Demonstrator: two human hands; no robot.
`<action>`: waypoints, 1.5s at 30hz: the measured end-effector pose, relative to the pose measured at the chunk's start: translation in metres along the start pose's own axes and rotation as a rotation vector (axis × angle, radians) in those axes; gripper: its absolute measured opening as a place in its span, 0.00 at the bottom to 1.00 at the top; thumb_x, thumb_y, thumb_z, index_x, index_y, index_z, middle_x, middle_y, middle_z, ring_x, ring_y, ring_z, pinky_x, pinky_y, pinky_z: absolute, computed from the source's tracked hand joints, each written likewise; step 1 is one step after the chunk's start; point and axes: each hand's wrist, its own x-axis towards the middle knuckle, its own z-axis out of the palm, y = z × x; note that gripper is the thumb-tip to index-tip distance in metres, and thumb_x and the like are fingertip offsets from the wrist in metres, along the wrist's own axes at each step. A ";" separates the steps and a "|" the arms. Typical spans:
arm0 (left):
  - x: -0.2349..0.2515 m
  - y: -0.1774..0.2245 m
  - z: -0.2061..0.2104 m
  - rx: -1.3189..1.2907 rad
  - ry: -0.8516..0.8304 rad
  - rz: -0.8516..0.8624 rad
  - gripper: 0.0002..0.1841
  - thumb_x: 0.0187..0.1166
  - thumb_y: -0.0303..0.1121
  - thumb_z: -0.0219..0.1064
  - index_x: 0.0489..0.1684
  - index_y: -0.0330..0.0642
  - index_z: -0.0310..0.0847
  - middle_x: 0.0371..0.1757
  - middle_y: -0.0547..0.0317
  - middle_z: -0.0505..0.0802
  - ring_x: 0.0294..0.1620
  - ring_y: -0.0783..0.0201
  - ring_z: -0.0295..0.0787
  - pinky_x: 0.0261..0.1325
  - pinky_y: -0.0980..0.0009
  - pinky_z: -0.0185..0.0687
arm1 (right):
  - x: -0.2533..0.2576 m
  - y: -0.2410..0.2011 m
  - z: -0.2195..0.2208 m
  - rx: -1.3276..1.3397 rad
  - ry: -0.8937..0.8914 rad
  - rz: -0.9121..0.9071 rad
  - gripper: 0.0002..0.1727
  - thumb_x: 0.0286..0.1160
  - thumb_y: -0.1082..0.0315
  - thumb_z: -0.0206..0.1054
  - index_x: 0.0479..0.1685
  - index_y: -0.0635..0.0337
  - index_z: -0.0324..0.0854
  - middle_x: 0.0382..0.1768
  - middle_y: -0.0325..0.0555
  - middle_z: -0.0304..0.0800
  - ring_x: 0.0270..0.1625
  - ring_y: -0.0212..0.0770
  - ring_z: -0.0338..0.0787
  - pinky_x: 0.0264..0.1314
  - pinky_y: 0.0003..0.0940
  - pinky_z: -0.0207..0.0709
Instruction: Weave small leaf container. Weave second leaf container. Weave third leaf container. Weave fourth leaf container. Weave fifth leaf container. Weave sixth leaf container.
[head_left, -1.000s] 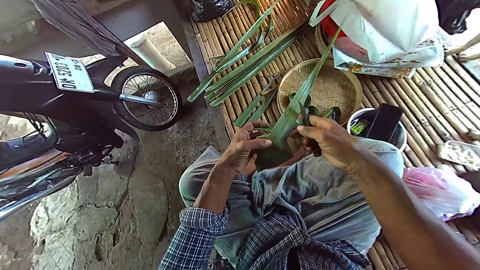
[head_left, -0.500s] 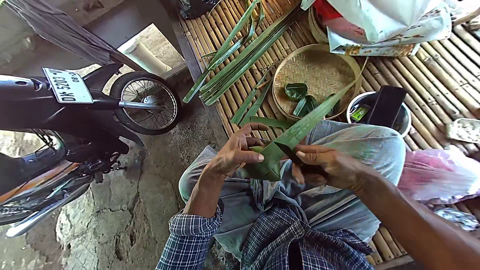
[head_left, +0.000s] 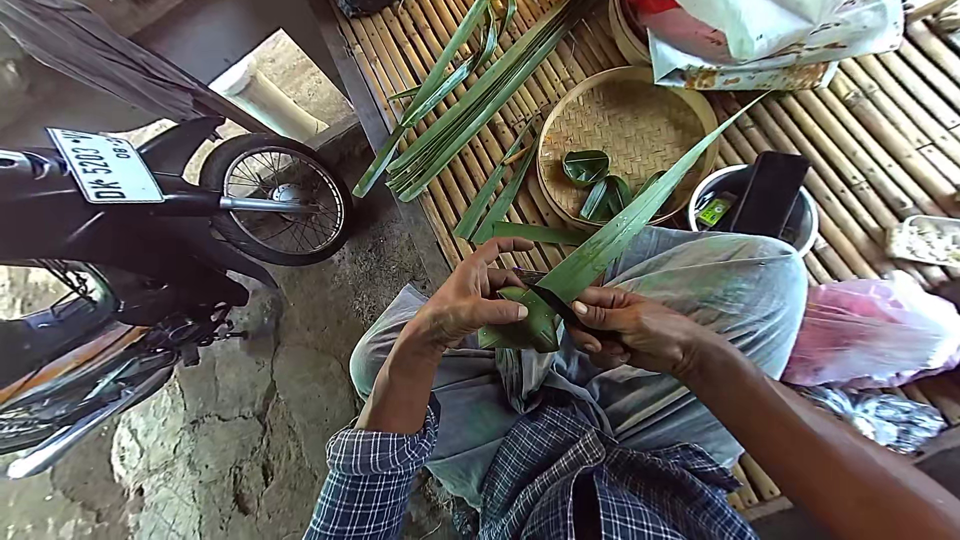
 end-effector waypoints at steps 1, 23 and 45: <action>-0.001 0.000 0.000 0.005 0.004 -0.007 0.43 0.61 0.19 0.71 0.84 0.49 0.61 0.45 0.41 0.94 0.40 0.56 0.95 0.45 0.64 0.92 | 0.001 0.001 0.001 0.000 0.007 -0.006 0.14 0.94 0.58 0.51 0.47 0.54 0.79 0.27 0.36 0.74 0.18 0.24 0.68 0.20 0.17 0.66; 0.041 -0.041 0.007 0.017 0.415 -0.152 0.45 0.59 0.22 0.84 0.83 0.54 0.68 0.62 0.38 0.89 0.51 0.47 0.92 0.51 0.53 0.90 | 0.053 0.018 -0.029 -1.695 0.700 -0.483 0.29 0.85 0.68 0.56 0.86 0.40 0.74 0.40 0.50 0.93 0.40 0.50 0.93 0.42 0.52 0.86; 0.024 -0.016 -0.017 0.020 0.388 0.128 0.38 0.58 0.21 0.82 0.76 0.47 0.76 0.46 0.46 0.94 0.41 0.54 0.94 0.47 0.56 0.93 | -0.034 -0.078 -0.069 -1.106 1.177 -0.305 0.27 0.93 0.46 0.49 0.84 0.47 0.66 0.42 0.54 0.86 0.31 0.51 0.84 0.31 0.54 0.81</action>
